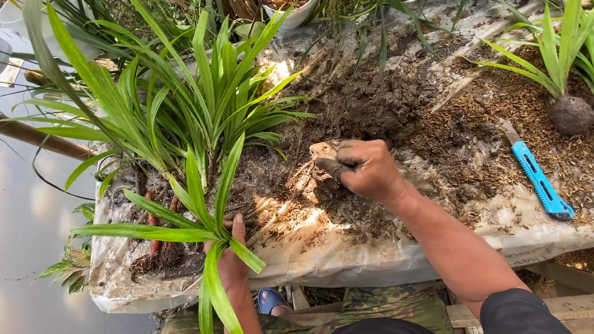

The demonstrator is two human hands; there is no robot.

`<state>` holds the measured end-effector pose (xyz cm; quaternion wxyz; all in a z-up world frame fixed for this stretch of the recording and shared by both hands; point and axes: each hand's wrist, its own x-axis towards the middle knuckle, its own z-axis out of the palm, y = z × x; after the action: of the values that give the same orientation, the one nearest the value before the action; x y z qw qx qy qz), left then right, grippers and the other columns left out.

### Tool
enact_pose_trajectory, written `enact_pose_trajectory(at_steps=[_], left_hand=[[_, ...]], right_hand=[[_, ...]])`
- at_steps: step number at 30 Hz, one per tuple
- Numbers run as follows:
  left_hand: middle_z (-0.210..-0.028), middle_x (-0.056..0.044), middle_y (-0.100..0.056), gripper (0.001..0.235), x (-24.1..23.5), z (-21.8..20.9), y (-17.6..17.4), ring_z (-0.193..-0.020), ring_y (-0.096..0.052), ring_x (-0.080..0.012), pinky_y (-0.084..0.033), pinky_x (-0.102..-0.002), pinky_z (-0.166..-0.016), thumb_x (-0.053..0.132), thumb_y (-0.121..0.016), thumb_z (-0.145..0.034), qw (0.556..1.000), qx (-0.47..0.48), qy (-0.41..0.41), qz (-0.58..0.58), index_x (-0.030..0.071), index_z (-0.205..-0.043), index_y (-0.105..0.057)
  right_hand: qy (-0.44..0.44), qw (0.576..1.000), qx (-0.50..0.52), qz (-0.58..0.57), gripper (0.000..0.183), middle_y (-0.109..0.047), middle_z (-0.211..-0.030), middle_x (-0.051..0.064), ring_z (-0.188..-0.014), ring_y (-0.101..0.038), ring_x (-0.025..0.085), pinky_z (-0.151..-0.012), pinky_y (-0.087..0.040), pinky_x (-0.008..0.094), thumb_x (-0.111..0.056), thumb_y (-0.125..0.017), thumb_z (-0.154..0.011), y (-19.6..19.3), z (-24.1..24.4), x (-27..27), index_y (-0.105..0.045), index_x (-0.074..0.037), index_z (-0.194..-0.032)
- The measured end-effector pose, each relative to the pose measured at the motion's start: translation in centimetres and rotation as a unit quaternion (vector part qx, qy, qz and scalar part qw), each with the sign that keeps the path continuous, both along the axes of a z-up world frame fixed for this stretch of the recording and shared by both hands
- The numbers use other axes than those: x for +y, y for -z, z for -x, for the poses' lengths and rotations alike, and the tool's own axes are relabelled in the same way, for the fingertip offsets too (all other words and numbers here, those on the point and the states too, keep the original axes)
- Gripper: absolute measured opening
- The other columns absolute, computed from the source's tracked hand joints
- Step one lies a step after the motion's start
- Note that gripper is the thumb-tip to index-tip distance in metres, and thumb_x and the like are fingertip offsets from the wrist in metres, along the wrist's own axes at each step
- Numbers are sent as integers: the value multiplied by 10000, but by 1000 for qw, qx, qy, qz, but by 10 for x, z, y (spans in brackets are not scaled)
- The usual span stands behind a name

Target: The person holds a green leafy plant and uses both hands to pack dark soil or mud around its base. The person continues to shape and compact the soil around the plant's roots on a white-covered surface.

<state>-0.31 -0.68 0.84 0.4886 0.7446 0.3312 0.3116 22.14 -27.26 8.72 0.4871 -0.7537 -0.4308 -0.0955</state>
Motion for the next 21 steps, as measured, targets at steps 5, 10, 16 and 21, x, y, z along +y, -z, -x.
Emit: enact_pose_trajectory(at_steps=[5,10,16,21], left_hand=[[-820,-63,-682,281,1,3,13,-725,-706,-224,-598,-451,-712,348,-832,-1042,999,43,5,-4,116,-930,-720],[-765,-142,-660,262,3,5,7,-656,-668,-286,-521,-528,-676,293,-831,-1081,999,35,9,-12,69,-972,-747],[-700,-140,-699,242,6,-3,12,-602,-688,-278,-562,-479,-651,231,-887,-1029,1000,-4,8,-27,72,-895,-763],[-722,-197,-760,231,11,-10,69,-658,-765,-339,-588,-445,-671,123,-1016,-847,996,-70,-17,-44,29,-840,-805]], right_hand=[[-64,997,32,-23,247,-688,-986,177,-823,-668,287,-630,-644,388,-246,-754,-1013,-25,13,5,-712,-3,-1028],[-38,998,26,-45,423,-710,-1431,203,-1213,-758,395,-981,-666,499,-109,-882,-906,-28,34,14,-784,-43,-1313],[-139,983,115,14,339,-732,-951,141,-655,-654,209,-594,-626,350,33,-856,-820,-35,46,23,-829,-57,-1146],[-133,979,152,34,310,-710,-1032,219,-981,-745,418,-885,-631,568,118,-792,-784,-80,65,42,-805,13,-1074]])
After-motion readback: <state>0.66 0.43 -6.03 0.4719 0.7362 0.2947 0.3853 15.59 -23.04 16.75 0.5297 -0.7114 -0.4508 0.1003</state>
